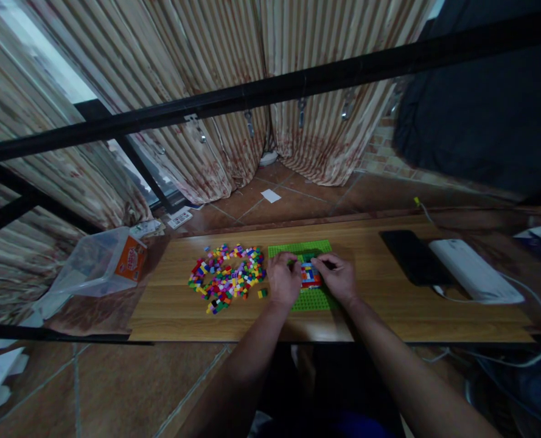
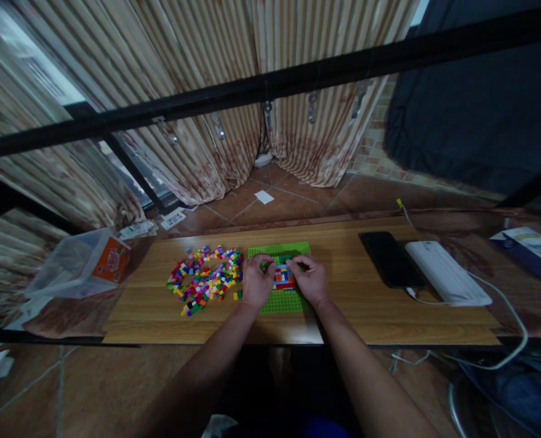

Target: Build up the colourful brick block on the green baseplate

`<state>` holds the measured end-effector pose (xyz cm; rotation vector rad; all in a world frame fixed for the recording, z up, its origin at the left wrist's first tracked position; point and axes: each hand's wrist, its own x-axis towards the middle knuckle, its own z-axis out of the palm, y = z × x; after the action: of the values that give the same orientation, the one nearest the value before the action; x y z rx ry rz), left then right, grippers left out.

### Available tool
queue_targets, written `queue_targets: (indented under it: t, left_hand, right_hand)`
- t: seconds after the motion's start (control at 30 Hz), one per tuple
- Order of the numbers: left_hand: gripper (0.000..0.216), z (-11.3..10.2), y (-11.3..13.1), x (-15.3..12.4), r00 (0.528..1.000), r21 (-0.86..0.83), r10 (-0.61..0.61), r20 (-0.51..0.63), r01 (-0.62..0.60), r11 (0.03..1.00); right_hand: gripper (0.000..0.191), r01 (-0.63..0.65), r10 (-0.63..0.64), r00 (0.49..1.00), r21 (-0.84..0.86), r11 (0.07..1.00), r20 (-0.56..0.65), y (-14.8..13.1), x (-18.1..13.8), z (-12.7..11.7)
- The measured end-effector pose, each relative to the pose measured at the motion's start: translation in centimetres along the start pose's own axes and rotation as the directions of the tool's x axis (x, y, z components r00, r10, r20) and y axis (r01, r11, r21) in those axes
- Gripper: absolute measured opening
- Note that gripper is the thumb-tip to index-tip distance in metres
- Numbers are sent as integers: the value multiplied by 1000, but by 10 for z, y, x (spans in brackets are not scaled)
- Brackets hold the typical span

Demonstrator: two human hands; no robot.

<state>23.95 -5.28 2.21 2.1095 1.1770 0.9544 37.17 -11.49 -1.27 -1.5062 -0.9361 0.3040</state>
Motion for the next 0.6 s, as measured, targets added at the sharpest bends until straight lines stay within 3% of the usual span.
queue_targets:
  t: [0.27,0.6]
  left_hand:
    - [8,1,2,5,987,-120,-159,26,161,980]
    - [8,4,2,9,973,-130,-230,32,232,964]
  right_hand:
    - [24,-79,79,997,13,997,-18,-2,-1,1]
    - [27,-186,186,983,68,980,5,-6,2,1]
